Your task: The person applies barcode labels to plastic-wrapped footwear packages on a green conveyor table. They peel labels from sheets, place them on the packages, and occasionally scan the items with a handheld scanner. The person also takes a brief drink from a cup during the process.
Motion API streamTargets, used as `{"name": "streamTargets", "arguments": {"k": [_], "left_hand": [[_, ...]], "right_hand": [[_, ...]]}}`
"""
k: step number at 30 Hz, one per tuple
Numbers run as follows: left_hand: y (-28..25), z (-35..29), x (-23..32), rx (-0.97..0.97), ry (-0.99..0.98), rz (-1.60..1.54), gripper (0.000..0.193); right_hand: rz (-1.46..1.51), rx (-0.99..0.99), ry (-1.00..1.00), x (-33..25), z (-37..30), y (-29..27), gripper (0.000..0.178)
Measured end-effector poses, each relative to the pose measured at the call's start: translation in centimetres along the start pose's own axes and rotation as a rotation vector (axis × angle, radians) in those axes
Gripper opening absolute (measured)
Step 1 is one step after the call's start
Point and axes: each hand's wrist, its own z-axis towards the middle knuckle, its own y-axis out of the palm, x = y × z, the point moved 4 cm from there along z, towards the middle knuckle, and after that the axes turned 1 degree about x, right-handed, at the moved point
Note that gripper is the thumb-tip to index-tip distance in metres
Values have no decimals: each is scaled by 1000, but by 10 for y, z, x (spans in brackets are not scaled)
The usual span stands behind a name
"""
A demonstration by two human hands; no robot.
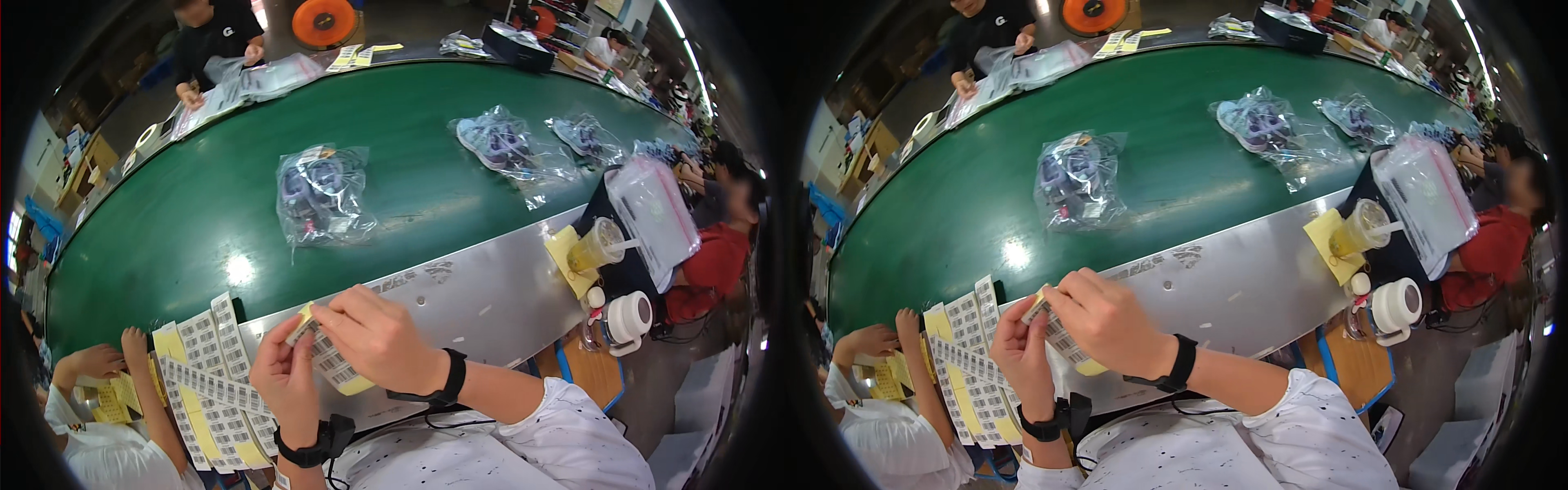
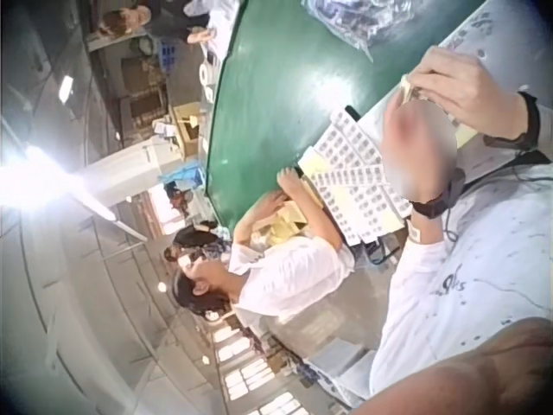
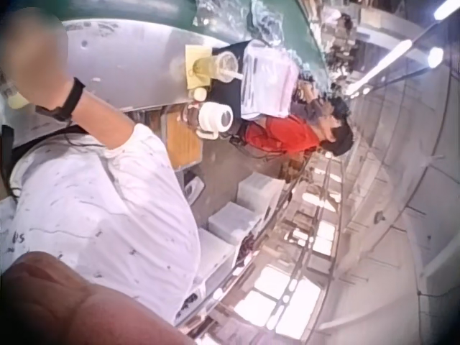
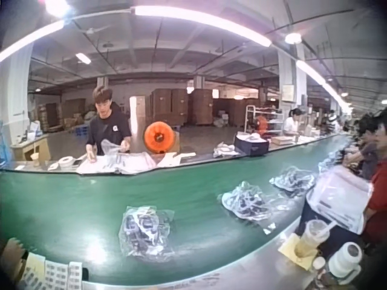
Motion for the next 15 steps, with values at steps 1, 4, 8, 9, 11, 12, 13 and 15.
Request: {"name": "streamTargets", "arguments": {"k": [1, 4, 8, 9, 11, 12, 13, 15], "left_hand": [[1, 0, 0, -8, 14, 2, 23], [5, 0, -3, -1, 6, -51, 22], [18, -3, 1, 1, 22, 18, 25], [20, -3, 0, 2, 13, 32, 25], [25, -2, -5, 6, 5, 32, 25], [22, -1, -8, 5, 39, 81, 25], [25, -2, -6, 32, 32, 67, 24], [33, -3, -7, 52, 28, 36, 22]], "right_hand": [[3, -1, 13, -1, -2, -2, 29], [11, 12, 32, 1, -5, -7, 29], [38, 27, 69, 14, -2, -16, 25], [41, 23, 71, 16, -4, -16, 24], [25, 4, 56, 23, -7, -21, 22], [36, 19, 53, 25, -5, -23, 21], [50, 27, 51, 24, -5, -23, 21], [42, 40, 52, 25, -8, -26, 22]]}}
